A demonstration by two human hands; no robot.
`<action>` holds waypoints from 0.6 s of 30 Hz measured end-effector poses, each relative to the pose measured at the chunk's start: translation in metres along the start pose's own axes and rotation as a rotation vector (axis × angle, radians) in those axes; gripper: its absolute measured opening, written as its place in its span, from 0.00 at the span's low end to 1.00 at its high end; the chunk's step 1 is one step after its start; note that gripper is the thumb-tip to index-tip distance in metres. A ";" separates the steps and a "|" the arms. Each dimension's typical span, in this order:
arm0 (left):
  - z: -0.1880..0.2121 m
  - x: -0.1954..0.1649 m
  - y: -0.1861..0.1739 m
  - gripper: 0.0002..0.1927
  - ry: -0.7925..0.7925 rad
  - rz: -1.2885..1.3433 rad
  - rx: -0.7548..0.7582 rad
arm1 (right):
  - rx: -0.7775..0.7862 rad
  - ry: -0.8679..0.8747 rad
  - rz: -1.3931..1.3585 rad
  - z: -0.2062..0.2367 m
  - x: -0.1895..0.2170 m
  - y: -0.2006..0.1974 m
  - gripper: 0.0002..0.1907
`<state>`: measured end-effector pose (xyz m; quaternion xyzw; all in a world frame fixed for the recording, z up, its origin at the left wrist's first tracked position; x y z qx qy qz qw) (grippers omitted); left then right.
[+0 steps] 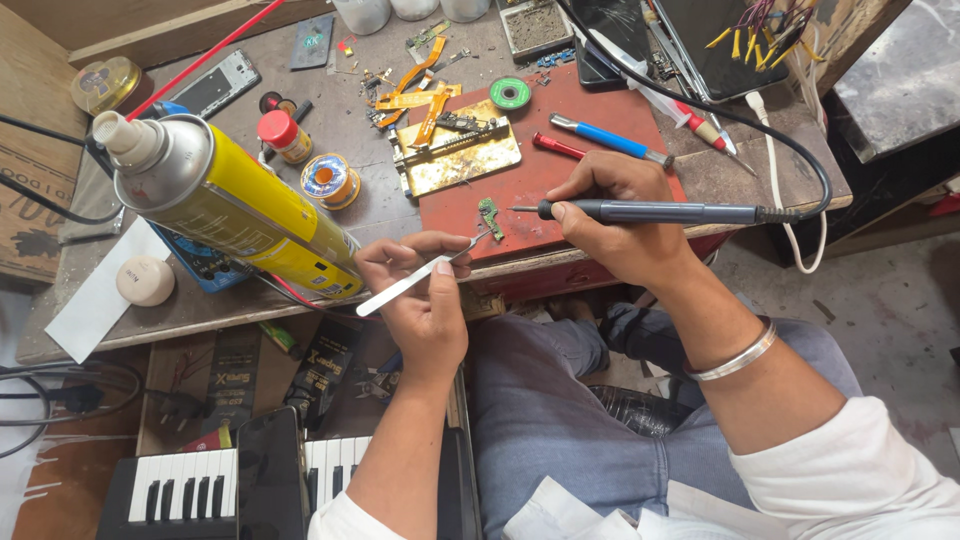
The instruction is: The person solders a small circuit board held with tweezers on a workbench, using a soldering iron in one hand and a tool in the other to work on the board's components. They reposition the board on a metal jig and continue soldering different points, then set the iron aside and handle the board by hand.
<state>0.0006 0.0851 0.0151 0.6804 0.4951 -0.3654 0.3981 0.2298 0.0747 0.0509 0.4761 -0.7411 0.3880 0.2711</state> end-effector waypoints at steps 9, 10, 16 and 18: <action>0.001 0.000 -0.001 0.16 -0.037 0.007 -0.033 | -0.012 0.039 -0.023 0.001 0.004 -0.001 0.09; 0.001 -0.001 0.000 0.16 -0.039 0.006 -0.031 | -0.014 0.060 -0.059 0.001 0.004 0.000 0.10; 0.004 -0.004 0.000 0.16 -0.038 -0.045 -0.023 | 0.020 -0.027 0.033 -0.002 0.025 -0.003 0.10; 0.006 -0.006 0.000 0.16 -0.039 -0.052 -0.018 | 0.039 -0.049 0.034 -0.003 0.030 -0.001 0.13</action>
Point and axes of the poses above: each hand's wrist, its own z-axis away from the middle knuckle, its own y-axis out of the palm, x = y × z, the point moved 9 cm from there along -z, towards the middle knuckle, and after that the axes turned 5 degrees about -y, right-handed, at the moved point
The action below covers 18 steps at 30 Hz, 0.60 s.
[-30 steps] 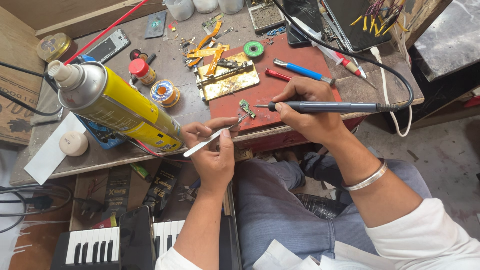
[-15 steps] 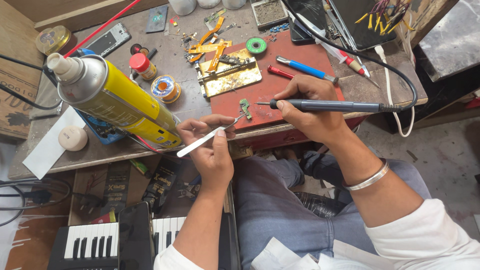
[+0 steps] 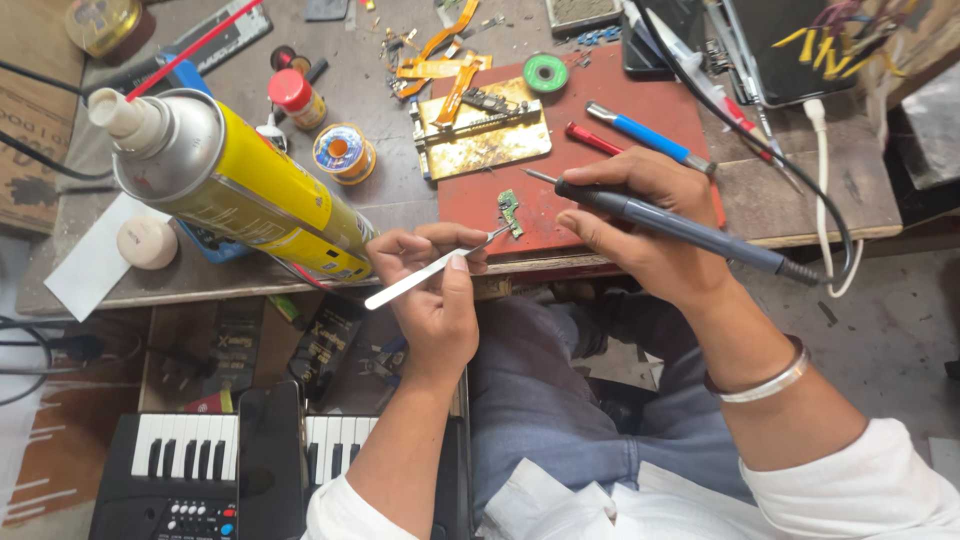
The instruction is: The person solders a small circuit board held with tweezers on a workbench, using a soldering iron in one hand and a tool in the other to work on the board's components. They reposition the board on a metal jig and continue soldering different points, then set the iron aside and handle the board by hand.
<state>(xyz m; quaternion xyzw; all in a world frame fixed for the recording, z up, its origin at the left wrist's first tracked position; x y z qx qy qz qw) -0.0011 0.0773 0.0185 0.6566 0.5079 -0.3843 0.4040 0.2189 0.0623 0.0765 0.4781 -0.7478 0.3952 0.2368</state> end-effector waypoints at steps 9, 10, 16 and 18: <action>0.012 -0.003 -0.004 0.16 -0.083 0.004 -0.058 | 0.046 -0.021 0.100 0.010 0.010 0.009 0.11; 0.013 -0.003 -0.005 0.16 -0.089 0.003 -0.063 | 0.052 -0.024 0.121 0.011 0.011 0.010 0.11; 0.020 -0.007 -0.007 0.16 -0.098 0.009 -0.066 | 0.058 -0.156 0.097 0.009 0.027 0.010 0.11; 0.021 -0.010 -0.006 0.17 -0.097 0.013 -0.056 | 0.055 -0.156 0.093 0.006 0.030 0.010 0.11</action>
Point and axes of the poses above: each hand's wrist, its own z-axis away from the middle knuckle, its own y-axis out of the palm, x = y × z, the point moved 9 cm from there along -z, towards the middle knuckle, and after that the axes turned 5 degrees about -y, right-handed, at the moved point
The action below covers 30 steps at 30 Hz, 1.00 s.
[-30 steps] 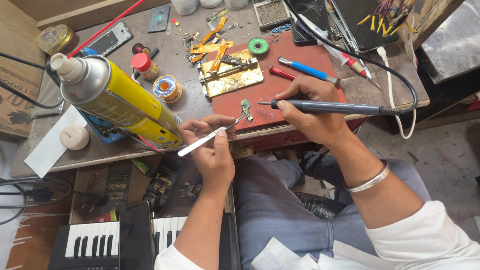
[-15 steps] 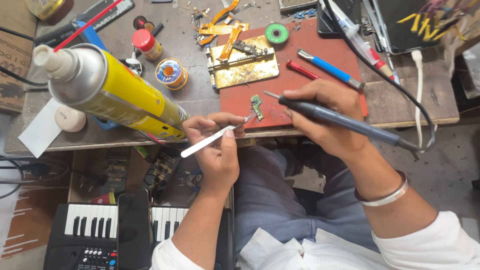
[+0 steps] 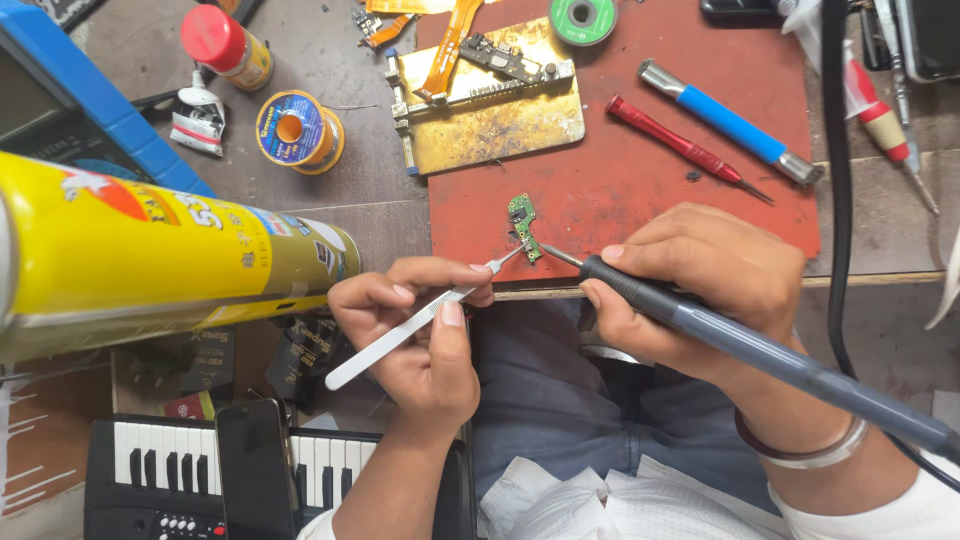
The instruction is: The person solders a small circuit board held with tweezers on a workbench, using a soldering iron in one hand and a tool in the other to work on the board's components. They reposition the board on a metal jig and continue soldering different points, then set the iron aside and handle the board by hand.
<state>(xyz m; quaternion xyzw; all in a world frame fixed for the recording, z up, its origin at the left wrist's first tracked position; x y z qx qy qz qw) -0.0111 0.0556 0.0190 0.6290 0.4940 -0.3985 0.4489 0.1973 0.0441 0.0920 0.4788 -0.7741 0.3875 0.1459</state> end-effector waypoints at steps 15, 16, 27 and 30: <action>0.003 -0.006 0.001 0.18 -0.018 -0.052 0.001 | 0.025 -0.047 0.058 -0.007 0.006 0.003 0.11; 0.003 -0.006 0.000 0.18 -0.021 -0.052 0.000 | 0.026 -0.046 0.062 -0.007 0.006 0.003 0.11; 0.001 -0.005 0.002 0.17 -0.013 -0.047 0.016 | 0.058 0.004 0.046 -0.002 0.000 0.005 0.11; 0.001 -0.004 0.003 0.17 -0.002 -0.038 0.024 | 0.056 -0.010 0.048 0.002 -0.003 0.006 0.11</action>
Point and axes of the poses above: each hand's wrist, its own z-axis away from the middle knuckle, its own y-axis out of the palm, x = y × z, the point moved 9 cm from there along -z, towards the middle knuckle, and after that the axes turned 5 degrees about -y, right-handed, at the moved point
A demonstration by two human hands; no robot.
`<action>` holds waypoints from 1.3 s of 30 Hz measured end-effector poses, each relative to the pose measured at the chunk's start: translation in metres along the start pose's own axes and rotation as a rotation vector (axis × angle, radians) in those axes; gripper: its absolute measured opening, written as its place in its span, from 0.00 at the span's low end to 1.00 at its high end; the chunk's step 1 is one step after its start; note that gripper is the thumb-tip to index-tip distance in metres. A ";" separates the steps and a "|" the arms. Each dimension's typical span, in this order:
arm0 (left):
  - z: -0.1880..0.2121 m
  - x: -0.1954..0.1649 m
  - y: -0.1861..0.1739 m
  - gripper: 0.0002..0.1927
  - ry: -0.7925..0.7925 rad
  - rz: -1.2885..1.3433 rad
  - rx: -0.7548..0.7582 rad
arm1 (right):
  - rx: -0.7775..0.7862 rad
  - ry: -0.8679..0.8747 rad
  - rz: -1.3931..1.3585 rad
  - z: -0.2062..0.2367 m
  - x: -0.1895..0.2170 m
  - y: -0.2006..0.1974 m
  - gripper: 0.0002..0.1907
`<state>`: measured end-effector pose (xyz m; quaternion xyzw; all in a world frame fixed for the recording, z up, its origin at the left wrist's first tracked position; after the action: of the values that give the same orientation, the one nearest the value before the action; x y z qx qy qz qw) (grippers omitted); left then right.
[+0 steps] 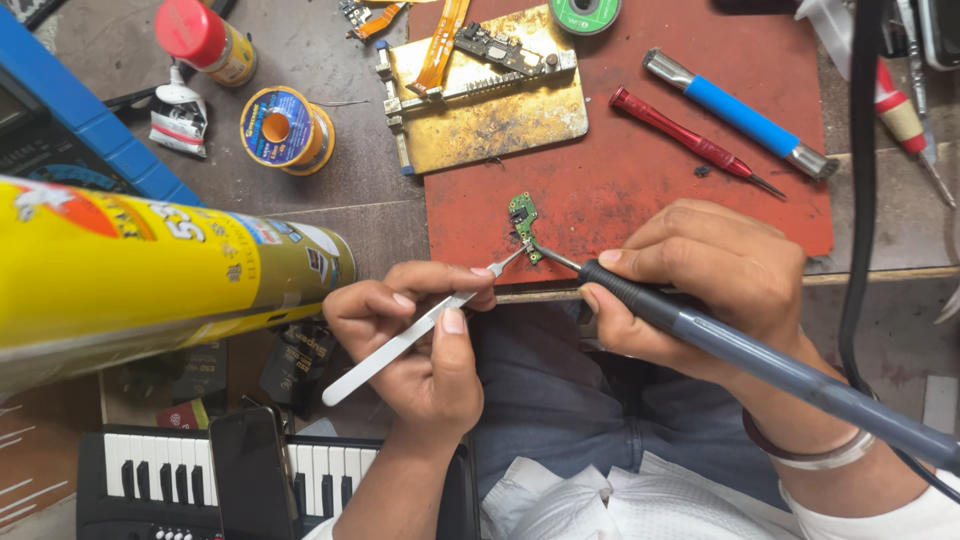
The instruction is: The person solders a small circuit board held with tweezers on a workbench, using a soldering iron in one hand and a tool in the other to work on the board's components. They reposition the board on a metal jig and continue soldering different points, then set the iron aside and handle the board by hand.
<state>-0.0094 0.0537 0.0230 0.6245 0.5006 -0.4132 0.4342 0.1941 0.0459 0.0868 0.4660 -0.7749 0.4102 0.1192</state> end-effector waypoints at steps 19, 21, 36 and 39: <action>-0.024 0.026 0.007 0.15 0.067 0.132 0.012 | -0.087 0.096 -0.029 0.008 -0.033 -0.001 0.09; -0.027 0.027 0.009 0.15 0.087 0.129 0.002 | -0.136 0.226 -0.117 0.011 -0.047 -0.002 0.09; -0.034 0.032 0.016 0.14 0.085 0.120 0.006 | -0.103 0.255 0.248 -0.124 -0.124 -0.060 0.16; -0.034 0.029 0.018 0.14 0.104 0.101 0.014 | -0.042 0.227 0.330 -0.151 -0.141 -0.047 0.17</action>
<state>0.0157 0.0917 0.0070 0.6726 0.4874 -0.3614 0.4237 0.2785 0.2356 0.1273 0.2808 -0.8306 0.4579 0.1466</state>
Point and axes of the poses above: each hand's wrist, its own z-axis away from the middle knuckle, its own y-axis out of the palm, x = y × z, the point moved 9 cm from there along -z, towards the middle knuckle, and after that the axes turned 5 degrees about -y, right-handed, at the moved point
